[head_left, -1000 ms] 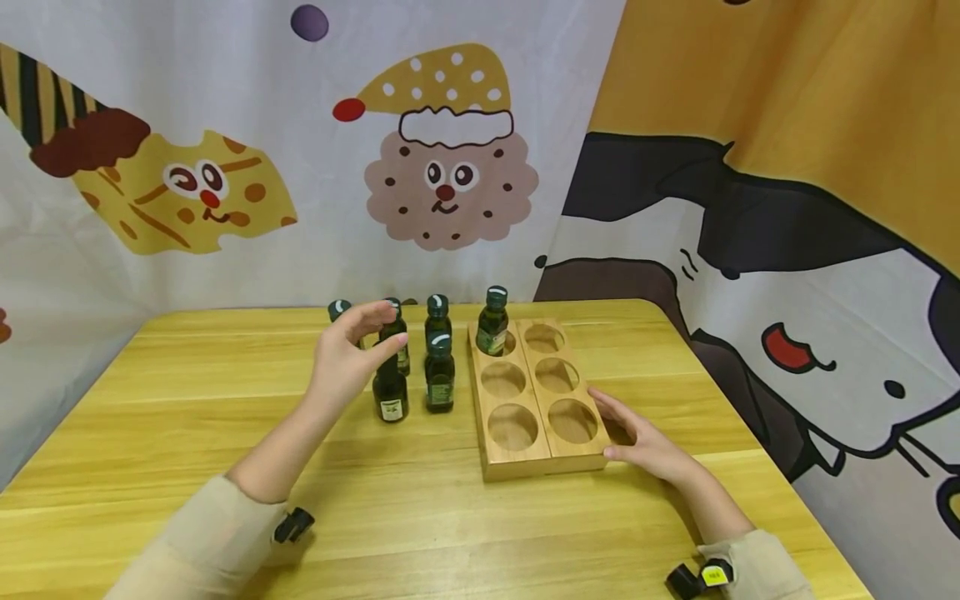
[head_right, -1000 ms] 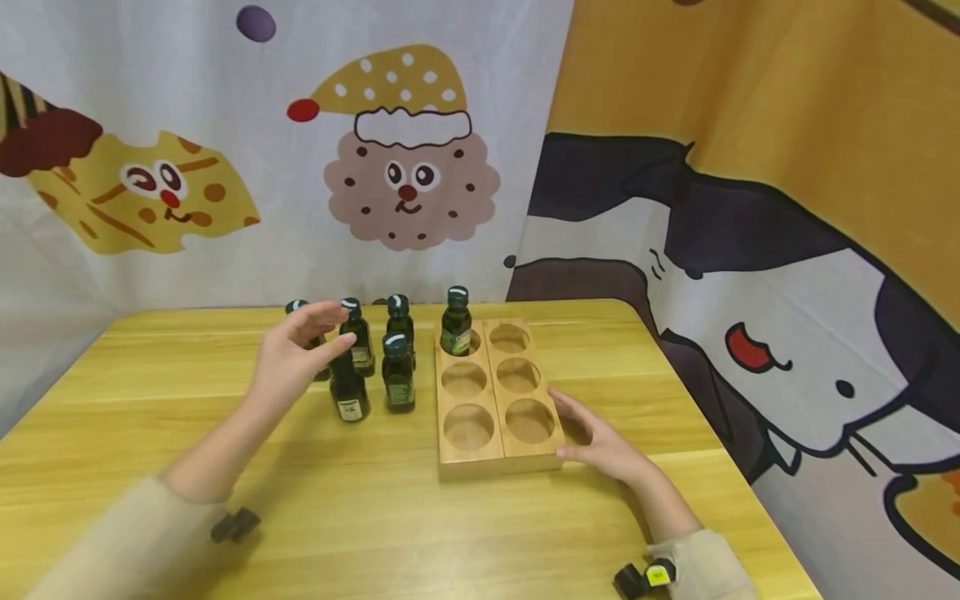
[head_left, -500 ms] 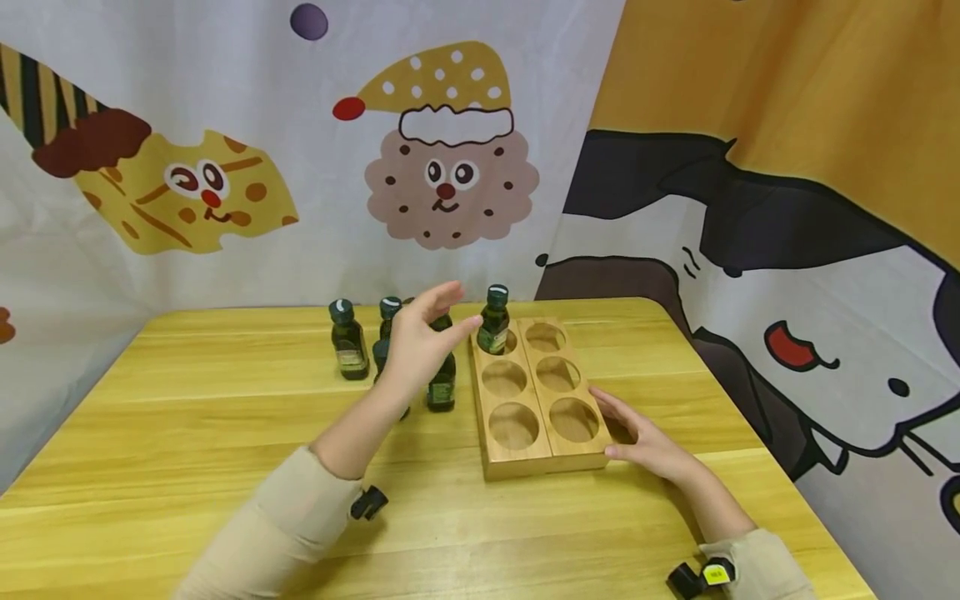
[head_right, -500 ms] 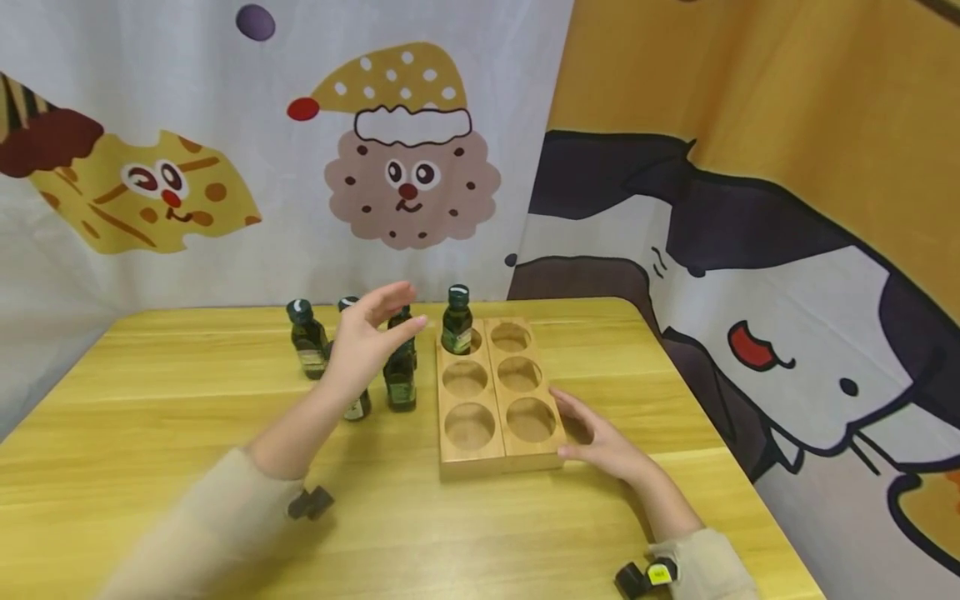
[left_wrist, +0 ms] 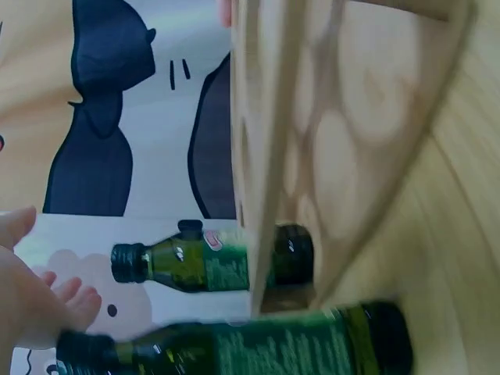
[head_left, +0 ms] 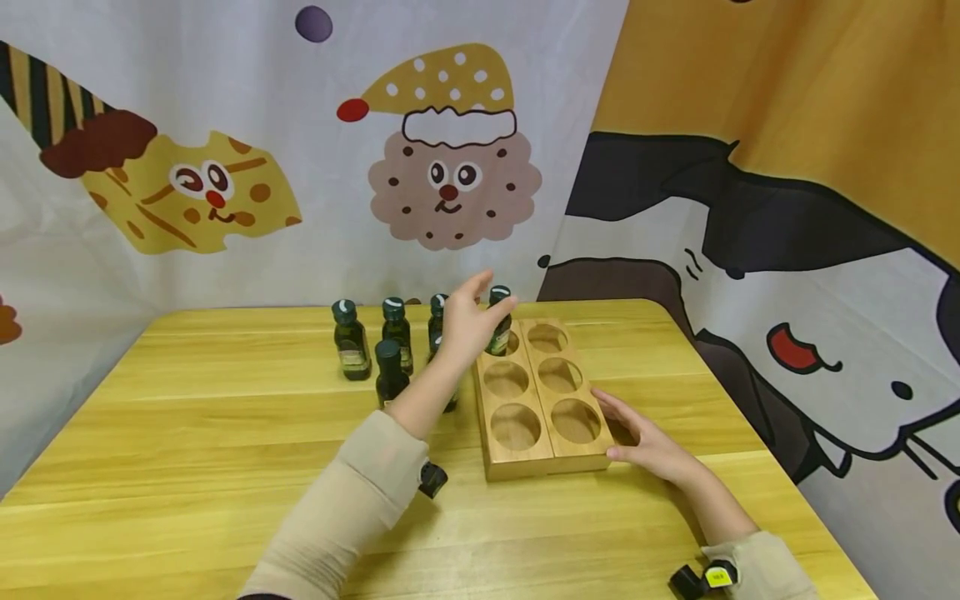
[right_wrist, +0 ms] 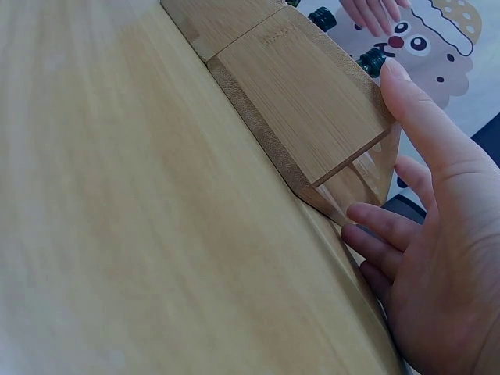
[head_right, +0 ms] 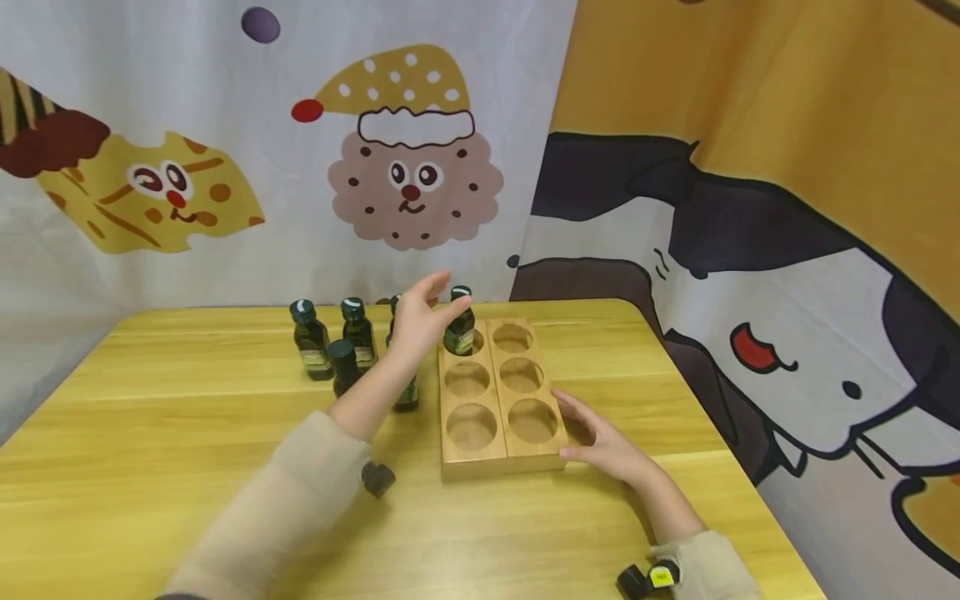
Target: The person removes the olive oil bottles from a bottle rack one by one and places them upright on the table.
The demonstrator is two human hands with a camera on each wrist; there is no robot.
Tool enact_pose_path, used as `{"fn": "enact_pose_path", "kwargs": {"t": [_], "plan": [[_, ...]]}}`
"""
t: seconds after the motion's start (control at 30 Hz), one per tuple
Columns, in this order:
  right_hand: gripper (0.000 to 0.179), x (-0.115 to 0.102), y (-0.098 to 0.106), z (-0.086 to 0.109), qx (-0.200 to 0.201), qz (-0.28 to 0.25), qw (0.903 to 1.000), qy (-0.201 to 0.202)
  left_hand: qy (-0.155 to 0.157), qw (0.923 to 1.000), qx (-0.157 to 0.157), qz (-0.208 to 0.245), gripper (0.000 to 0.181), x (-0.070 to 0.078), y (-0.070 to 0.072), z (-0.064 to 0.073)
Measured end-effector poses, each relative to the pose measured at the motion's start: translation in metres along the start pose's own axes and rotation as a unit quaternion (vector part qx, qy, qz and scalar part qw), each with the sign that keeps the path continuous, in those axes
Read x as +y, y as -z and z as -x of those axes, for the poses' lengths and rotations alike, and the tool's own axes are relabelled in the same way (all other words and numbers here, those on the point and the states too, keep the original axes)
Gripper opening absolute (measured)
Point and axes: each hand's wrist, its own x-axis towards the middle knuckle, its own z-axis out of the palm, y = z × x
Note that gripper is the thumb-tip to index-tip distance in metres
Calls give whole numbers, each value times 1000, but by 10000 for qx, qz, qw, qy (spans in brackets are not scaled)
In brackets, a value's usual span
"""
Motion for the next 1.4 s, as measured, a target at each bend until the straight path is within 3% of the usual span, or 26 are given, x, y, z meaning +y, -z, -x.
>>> {"fn": "enact_pose_path", "kwargs": {"t": [0.2,0.37,0.57,0.9,1.17,1.4], "plan": [[81,-2,1,0,24,-79,10000,1,205,9997,94,-38,59,1,-15,-11],[81,-2,1,0,50,34,9999,-82,555,9981,276,-49,63,-12,-25,-18],[81,-1,1,0,35,84,9999,-114,932,9931,566,428,64,-26,-32,-20],[81,-2,0,0,29,131,9999,-102,708,9894,1082,667,50,-45,-39,-22],[81,-2,-1,0,45,96,9999,-132,625,9911,1131,311,42,-48,-41,-24],[81,-2,0,0,44,85,9999,-133,656,9909,1141,265,40,-46,-41,-24]]}}
